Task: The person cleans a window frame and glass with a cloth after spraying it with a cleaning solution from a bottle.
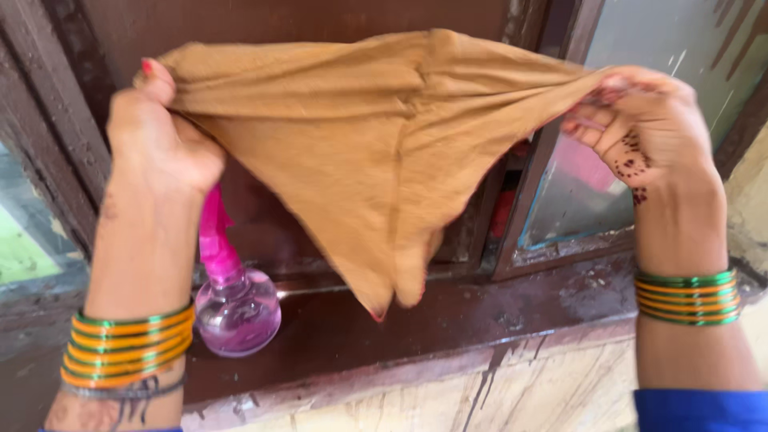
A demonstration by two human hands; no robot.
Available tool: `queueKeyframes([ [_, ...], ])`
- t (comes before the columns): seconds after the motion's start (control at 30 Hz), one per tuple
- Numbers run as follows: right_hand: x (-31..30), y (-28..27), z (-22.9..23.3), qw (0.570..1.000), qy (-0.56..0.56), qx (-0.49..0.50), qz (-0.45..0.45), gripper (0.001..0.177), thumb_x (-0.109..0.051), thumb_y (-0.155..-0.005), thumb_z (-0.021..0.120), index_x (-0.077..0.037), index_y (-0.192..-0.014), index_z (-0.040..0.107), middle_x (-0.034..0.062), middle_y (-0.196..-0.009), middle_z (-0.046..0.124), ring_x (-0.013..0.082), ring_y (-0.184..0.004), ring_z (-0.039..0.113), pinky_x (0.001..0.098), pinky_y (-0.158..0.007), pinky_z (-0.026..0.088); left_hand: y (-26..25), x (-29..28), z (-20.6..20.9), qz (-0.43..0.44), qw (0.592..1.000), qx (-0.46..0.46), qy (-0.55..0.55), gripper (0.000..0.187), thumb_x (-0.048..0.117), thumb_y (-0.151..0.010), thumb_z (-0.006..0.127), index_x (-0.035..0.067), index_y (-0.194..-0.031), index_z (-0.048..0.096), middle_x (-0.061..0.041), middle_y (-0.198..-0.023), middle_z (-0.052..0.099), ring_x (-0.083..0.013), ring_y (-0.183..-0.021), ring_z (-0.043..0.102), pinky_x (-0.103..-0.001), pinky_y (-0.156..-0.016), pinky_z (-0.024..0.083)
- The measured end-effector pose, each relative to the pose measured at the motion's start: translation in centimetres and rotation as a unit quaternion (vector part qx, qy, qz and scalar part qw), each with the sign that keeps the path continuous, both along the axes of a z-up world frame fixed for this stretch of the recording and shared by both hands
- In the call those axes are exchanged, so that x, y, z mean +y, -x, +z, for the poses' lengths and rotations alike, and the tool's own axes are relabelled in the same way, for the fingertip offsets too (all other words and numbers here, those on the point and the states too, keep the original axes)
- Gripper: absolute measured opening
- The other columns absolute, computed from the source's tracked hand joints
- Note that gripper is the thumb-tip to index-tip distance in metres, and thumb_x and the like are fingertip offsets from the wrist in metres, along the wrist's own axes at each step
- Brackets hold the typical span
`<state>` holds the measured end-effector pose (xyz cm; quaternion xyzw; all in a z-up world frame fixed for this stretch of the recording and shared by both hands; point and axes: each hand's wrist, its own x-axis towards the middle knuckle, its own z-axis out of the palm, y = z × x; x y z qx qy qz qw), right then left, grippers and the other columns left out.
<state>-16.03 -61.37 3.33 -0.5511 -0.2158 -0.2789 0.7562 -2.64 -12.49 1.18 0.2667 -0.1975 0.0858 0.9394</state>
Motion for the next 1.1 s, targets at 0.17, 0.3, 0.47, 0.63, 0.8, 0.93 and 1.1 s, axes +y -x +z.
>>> queueKeyframes([
  [0.17,-4.7,-0.3,-1.0,0.997,-0.008,-0.057,-0.043,0.016,0.006,-0.111,0.059,0.004,-0.098,0.067,0.0202,-0.091,0.067,0.0330,-0.083,0.067,0.0433,-0.075,0.059,-0.9,1.2,1.0,-0.001,0.999,0.054,-0.002,0.018,0.025,-0.099,0.057,0.010,-0.103,0.068,-0.004,-0.127,0.075,-0.0198,-0.123,0.069,-0.050,-0.115,0.045],
  [0.3,-7.3,0.0,-2.6,0.997,-0.032,-0.016,-0.068,0.009,0.006,-0.110,0.060,0.001,-0.106,0.066,0.0133,-0.102,0.068,0.0294,-0.093,0.073,0.0432,-0.084,0.064,-0.9,1.2,1.9,0.027,0.999,0.020,-0.025,0.020,0.025,-0.096,0.060,0.014,-0.110,0.069,-0.002,-0.130,0.072,-0.0184,-0.123,0.066,-0.047,-0.114,0.043],
  [0.47,-7.4,0.5,-2.5,0.998,-0.016,0.005,-0.062,0.009,-0.001,-0.118,0.059,0.000,-0.114,0.067,0.0134,-0.108,0.070,0.0282,-0.095,0.071,0.0422,-0.086,0.062,-0.6,0.3,2.2,0.077,0.993,0.041,-0.074,0.025,0.027,-0.096,0.065,0.008,-0.112,0.071,-0.006,-0.132,0.073,-0.0198,-0.122,0.068,-0.047,-0.109,0.048],
  [0.63,-6.2,1.9,-1.4,0.972,0.097,-0.019,-0.213,0.016,0.003,-0.110,0.053,-0.004,-0.097,0.056,0.0089,-0.101,0.065,0.0253,-0.094,0.070,0.0439,-0.079,0.059,-0.2,0.0,1.6,0.325,0.899,-0.040,-0.292,0.029,0.028,-0.105,0.070,0.001,-0.114,0.071,0.001,-0.110,0.067,-0.0105,-0.104,0.058,-0.042,-0.113,0.054],
  [0.8,-8.3,1.1,-2.5,0.994,-0.025,-0.060,-0.084,0.007,-0.004,-0.106,0.054,-0.005,-0.100,0.057,0.0068,-0.095,0.064,0.0201,-0.085,0.068,0.0462,-0.077,0.063,2.4,-0.4,2.2,0.115,0.951,-0.191,-0.215,0.026,0.028,-0.105,0.063,0.009,-0.123,0.066,0.002,-0.124,0.074,-0.0144,-0.121,0.068,-0.038,-0.114,0.054],
  [0.93,-13.6,0.6,-4.9,0.992,-0.099,-0.072,-0.031,0.009,-0.008,-0.110,0.058,-0.006,-0.118,0.061,0.0074,-0.099,0.065,0.0240,-0.083,0.069,0.0415,-0.084,0.066,5.2,1.7,2.3,0.078,0.898,-0.205,-0.382,0.035,0.041,-0.104,0.052,0.012,-0.119,0.065,-0.001,-0.113,0.072,-0.0202,-0.107,0.067,-0.044,-0.095,0.053],
  [1.1,-18.6,-3.8,-6.2,0.999,-0.032,0.007,-0.035,0.008,-0.002,-0.116,0.054,-0.002,-0.110,0.060,0.0109,-0.100,0.065,0.0222,-0.084,0.071,0.0278,-0.075,0.061,1.6,0.8,1.3,0.027,0.942,-0.244,-0.228,0.023,0.028,-0.111,0.068,0.009,-0.123,0.064,-0.002,-0.127,0.070,-0.0196,-0.126,0.066,-0.044,-0.119,0.054],
])
